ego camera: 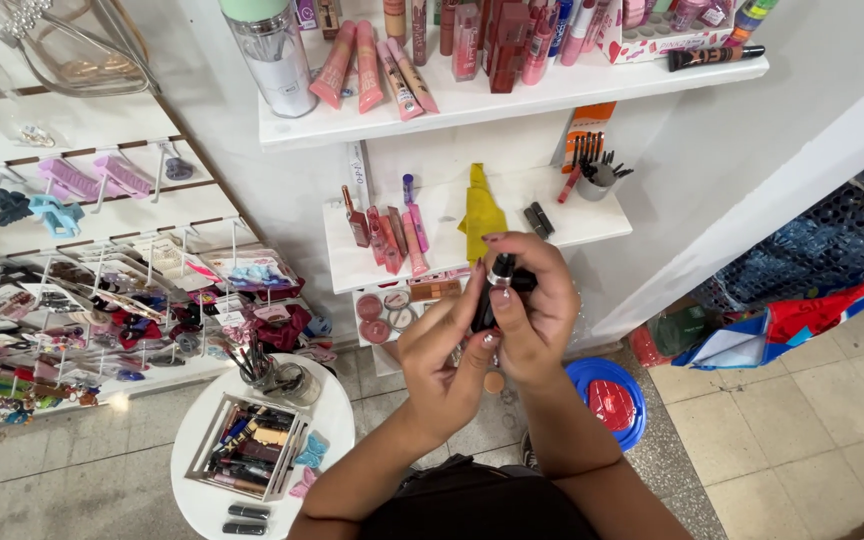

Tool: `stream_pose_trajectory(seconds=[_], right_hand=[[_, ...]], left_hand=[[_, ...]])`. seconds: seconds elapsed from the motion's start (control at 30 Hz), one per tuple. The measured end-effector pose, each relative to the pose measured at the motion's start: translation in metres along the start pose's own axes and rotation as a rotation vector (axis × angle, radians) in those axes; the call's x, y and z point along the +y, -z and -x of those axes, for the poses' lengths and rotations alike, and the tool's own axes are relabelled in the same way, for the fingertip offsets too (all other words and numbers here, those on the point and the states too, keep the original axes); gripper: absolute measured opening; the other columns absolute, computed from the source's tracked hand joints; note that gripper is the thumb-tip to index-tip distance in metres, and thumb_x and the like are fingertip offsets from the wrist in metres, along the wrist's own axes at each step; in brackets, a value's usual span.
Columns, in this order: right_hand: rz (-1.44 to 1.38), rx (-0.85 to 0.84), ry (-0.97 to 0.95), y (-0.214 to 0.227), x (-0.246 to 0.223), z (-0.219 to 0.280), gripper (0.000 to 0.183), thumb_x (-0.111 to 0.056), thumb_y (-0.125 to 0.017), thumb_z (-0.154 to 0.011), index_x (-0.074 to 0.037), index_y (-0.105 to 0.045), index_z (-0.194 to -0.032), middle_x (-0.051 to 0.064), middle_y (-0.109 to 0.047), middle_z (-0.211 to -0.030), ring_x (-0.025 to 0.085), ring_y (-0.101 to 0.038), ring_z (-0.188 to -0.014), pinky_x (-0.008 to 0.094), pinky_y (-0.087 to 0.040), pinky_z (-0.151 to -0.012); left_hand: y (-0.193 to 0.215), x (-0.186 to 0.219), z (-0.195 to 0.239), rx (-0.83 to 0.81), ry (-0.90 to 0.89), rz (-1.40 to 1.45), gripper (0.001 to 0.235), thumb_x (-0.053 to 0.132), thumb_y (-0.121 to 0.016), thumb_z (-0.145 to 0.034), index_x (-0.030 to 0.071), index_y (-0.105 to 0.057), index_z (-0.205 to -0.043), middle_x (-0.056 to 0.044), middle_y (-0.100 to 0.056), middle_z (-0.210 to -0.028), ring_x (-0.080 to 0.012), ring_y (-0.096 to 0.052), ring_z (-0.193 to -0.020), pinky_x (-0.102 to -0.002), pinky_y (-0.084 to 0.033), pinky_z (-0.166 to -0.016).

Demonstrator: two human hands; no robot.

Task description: The person is cleaning and inspecting various cosmetic items like lipsticks and eyeliners using a yellow cloth in a retail setting.

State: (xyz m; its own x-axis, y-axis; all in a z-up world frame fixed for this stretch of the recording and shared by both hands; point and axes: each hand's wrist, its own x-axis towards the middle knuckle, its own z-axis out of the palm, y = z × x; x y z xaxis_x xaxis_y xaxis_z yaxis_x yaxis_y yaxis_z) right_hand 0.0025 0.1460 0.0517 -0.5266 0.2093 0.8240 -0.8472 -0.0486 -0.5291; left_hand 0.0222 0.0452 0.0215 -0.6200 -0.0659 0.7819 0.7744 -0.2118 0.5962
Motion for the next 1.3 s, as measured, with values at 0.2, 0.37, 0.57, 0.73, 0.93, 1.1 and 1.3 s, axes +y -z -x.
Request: stream_pose_trajectory(seconds=[0.2,0.37,0.57,0.73,0.93,1.1,1.3], right_hand=[[0.049,0.025,0.023,0.0,-0.012,-0.003,0.031,-0.012,-0.056,-0.097,0.014,-0.059,-0.114,0.013,-0.055,-0.073,0.012,-0.043,-0.06,0.027,-0.045,-0.057],[0.065,0.024,0.046,-0.002,-0.013,-0.001,0.035,-0.013,-0.058,-0.098,0.013,-0.057,-0.121,0.014,-0.058,-0.078,0.012,-0.046,-0.064,0.026,-0.048,-0.06],[0.003,0.048,0.114,-0.002,-0.005,0.006,0.037,-0.01,-0.059,-0.097,0.012,-0.046,-0.125,0.016,-0.057,-0.078,0.013,-0.045,-0.059,0.026,-0.044,-0.056],[-0.097,0.05,0.129,-0.001,-0.003,0.005,0.035,-0.01,-0.058,-0.098,0.009,-0.04,-0.121,0.016,-0.054,-0.075,0.013,-0.044,-0.055,0.024,-0.042,-0.052],[-0.071,0.061,0.108,-0.002,-0.009,0.005,0.026,-0.007,-0.054,-0.099,0.007,-0.043,-0.117,0.016,-0.055,-0.073,0.014,-0.042,-0.056,0.025,-0.041,-0.053],[-0.047,0.031,0.119,0.0,-0.009,0.008,0.032,-0.007,-0.058,-0.098,0.007,-0.041,-0.121,0.016,-0.055,-0.075,0.014,-0.043,-0.059,0.024,-0.041,-0.053],[-0.003,0.022,0.129,0.0,-0.013,0.008,0.032,-0.009,-0.056,-0.099,0.009,-0.043,-0.122,0.016,-0.056,-0.076,0.014,-0.043,-0.062,0.024,-0.042,-0.055]], left_hand=[[-0.001,0.009,-0.006,0.007,-0.009,0.027,0.042,0.016,-0.064,-0.097,-0.007,-0.063,-0.132,-0.016,-0.073,-0.081,-0.0188,-0.064,-0.06,-0.034,-0.048,-0.052],[0.0,0.008,-0.009,0.003,-0.026,0.028,0.041,0.015,-0.066,-0.097,-0.007,-0.063,-0.131,-0.016,-0.073,-0.081,-0.0181,-0.063,-0.06,-0.034,-0.047,-0.051],[-0.001,0.014,-0.009,-0.009,-0.047,0.017,0.04,0.016,-0.065,-0.098,-0.006,-0.063,-0.132,-0.017,-0.073,-0.083,-0.018,-0.062,-0.062,-0.034,-0.048,-0.053],[0.0,0.016,-0.007,-0.02,-0.053,0.01,0.04,0.017,-0.064,-0.099,-0.006,-0.063,-0.132,-0.018,-0.074,-0.083,-0.0203,-0.065,-0.063,-0.035,-0.05,-0.054],[-0.001,0.013,-0.004,-0.017,-0.043,0.036,0.039,0.014,-0.064,-0.098,-0.007,-0.063,-0.131,-0.017,-0.073,-0.08,-0.02,-0.064,-0.059,-0.034,-0.05,-0.052],[0.002,0.011,0.0,-0.022,-0.04,0.024,0.041,0.017,-0.064,-0.099,-0.006,-0.062,-0.132,-0.016,-0.073,-0.081,-0.0181,-0.064,-0.06,-0.034,-0.048,-0.051],[-0.001,0.019,-0.003,-0.024,-0.044,0.021,0.041,0.016,-0.065,-0.097,-0.006,-0.063,-0.131,-0.018,-0.074,-0.082,-0.0191,-0.064,-0.061,-0.035,-0.047,-0.051]])
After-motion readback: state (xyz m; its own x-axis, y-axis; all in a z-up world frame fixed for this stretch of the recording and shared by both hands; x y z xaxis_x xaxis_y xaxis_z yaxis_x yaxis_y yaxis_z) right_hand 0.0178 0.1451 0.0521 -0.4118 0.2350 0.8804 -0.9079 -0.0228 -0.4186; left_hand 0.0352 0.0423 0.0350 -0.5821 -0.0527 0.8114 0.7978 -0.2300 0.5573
